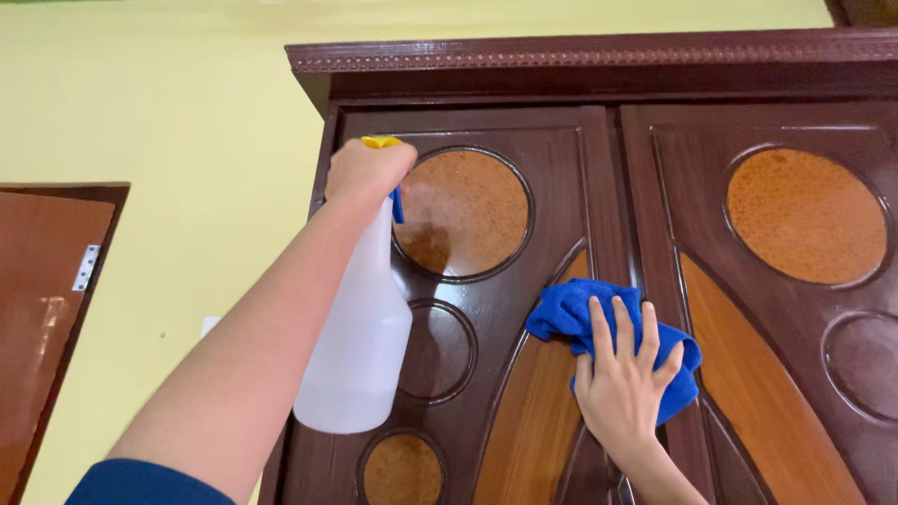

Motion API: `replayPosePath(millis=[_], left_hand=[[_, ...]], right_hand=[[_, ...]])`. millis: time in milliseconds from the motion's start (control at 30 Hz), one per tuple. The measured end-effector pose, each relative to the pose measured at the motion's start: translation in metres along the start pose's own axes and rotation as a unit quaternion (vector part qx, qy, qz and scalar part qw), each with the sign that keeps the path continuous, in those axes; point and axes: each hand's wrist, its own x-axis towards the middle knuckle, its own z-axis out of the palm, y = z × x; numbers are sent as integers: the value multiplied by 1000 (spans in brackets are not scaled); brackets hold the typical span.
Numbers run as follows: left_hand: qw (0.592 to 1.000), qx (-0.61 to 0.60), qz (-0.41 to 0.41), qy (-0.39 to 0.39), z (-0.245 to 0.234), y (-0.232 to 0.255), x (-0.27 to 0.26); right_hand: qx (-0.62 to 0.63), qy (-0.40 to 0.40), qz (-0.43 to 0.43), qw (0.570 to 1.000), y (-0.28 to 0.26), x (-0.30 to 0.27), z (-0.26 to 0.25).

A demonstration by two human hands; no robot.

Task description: The person sprays a cleaning solution onto a wooden cabinet and wipes the surface with a blue cloth. They systematically clean the panels and handles of the cabinet.

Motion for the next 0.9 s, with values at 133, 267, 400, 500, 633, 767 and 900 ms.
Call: replayPosePath(millis=[133,267,400,500,633,767,900], left_hand=[[984,-112,-14,-135,8,-19,21],[972,-166,-26,-162,6,-31,17],[983,-149,-3,-111,2,-21,5],[971,-193,-18,-137,3,-17,4],[971,-185,-9,-150,1,-23,14],[966,-202,9,-159,-11,-31,34],[968,-196,31,-156,-26,-36,45]], right_hand=[[5,15,-19,1000,3,11,4],[30,25,-21,999,4,25,15],[47,50,-10,998,-3,53,34],[47,80,-2,996,-7,86,57],[46,96,-5,994,-24,128,91],[51,127,12,991,-63,173,125],[56,130,-3,990,-117,212,152]])
